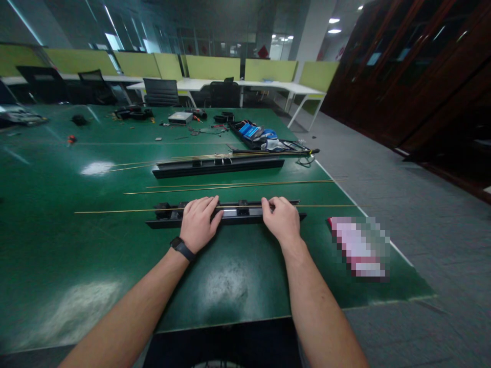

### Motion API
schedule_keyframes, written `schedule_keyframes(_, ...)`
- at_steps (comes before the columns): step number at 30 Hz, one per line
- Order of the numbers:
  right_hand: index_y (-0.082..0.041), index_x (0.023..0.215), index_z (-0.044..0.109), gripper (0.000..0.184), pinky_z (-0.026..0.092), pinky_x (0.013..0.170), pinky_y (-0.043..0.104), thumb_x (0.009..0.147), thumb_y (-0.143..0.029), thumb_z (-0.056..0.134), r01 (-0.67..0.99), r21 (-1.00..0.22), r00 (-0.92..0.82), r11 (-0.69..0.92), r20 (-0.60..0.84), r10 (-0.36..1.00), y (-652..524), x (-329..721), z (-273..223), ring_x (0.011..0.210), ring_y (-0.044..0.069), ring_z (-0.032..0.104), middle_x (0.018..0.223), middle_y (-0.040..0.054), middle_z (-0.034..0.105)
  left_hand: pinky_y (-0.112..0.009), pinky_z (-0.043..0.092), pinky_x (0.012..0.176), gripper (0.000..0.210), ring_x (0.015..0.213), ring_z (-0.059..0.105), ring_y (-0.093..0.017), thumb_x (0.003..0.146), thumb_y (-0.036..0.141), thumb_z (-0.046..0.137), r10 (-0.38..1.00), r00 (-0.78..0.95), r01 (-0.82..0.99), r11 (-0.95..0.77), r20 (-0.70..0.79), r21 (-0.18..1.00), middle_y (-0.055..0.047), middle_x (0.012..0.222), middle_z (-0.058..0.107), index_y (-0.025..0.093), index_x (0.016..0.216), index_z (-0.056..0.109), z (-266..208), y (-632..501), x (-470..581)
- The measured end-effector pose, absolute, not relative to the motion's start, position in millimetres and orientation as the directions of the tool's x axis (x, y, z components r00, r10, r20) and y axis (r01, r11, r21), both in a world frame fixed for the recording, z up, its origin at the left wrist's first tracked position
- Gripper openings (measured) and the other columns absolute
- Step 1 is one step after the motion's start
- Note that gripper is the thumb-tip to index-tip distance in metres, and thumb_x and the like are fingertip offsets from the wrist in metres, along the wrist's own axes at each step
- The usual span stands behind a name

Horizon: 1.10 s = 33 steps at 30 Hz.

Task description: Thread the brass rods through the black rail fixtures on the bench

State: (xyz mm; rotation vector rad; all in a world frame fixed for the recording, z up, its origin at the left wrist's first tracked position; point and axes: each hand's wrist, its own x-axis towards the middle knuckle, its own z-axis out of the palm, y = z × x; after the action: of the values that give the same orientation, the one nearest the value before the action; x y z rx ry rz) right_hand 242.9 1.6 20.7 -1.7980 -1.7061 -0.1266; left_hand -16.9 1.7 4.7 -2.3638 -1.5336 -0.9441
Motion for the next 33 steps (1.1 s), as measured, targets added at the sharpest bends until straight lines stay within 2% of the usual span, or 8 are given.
schedule_keyframes(18, -0.021, 0.072, 0.067, 0.041, 0.035, 0.067, 0.031, 0.097, -0.051, 0.052, 0.922, -0.388, 0.178, 0.014, 0.453, 0.874, 3.2, 248.1, 21.6, 0.071, 0.018, 0.056, 0.077, 0.0055, 0.064, -0.048, 0.040, 0.111, 0.043, 0.127, 0.061, -0.030, 0.103, 0.039, 0.048, 0.763, 0.279, 0.869, -0.459, 0.583, 0.186, -0.012, 0.130, 0.071, 0.018, 0.139, 0.061, 6.8, 1.1, -16.9)
schedule_keyframes(24, -0.021, 0.074, 0.068, 0.042, 0.036, 0.068, 0.031, 0.098, -0.050, 0.050, 0.925, -0.379, 0.162, 0.027, 0.458, 0.874, 2.0, 247.8, 22.1, 0.071, 0.018, 0.056, 0.078, 0.0061, 0.065, -0.049, 0.040, 0.112, 0.043, 0.127, 0.061, -0.030, 0.102, 0.040, 0.049, 0.771, 0.264, 0.865, -0.455, 0.580, 0.211, -0.012, 0.130, 0.071, 0.021, 0.140, 0.061, 5.5, 1.2, -17.6)
schedule_keyframes(33, -0.020, 0.079, 0.070, 0.042, 0.037, 0.070, 0.031, 0.099, -0.051, 0.048, 0.931, -0.362, 0.140, 0.046, 0.469, 0.872, 0.7, 240.4, 22.5, 0.073, 0.018, 0.058, 0.082, 0.0066, 0.068, -0.048, 0.039, 0.112, 0.044, 0.128, 0.060, -0.029, 0.103, 0.040, 0.048, 0.768, 0.268, 0.870, -0.453, 0.582, 0.196, -0.012, 0.132, 0.071, 0.019, 0.140, 0.061, 4.0, 1.7, -16.9)
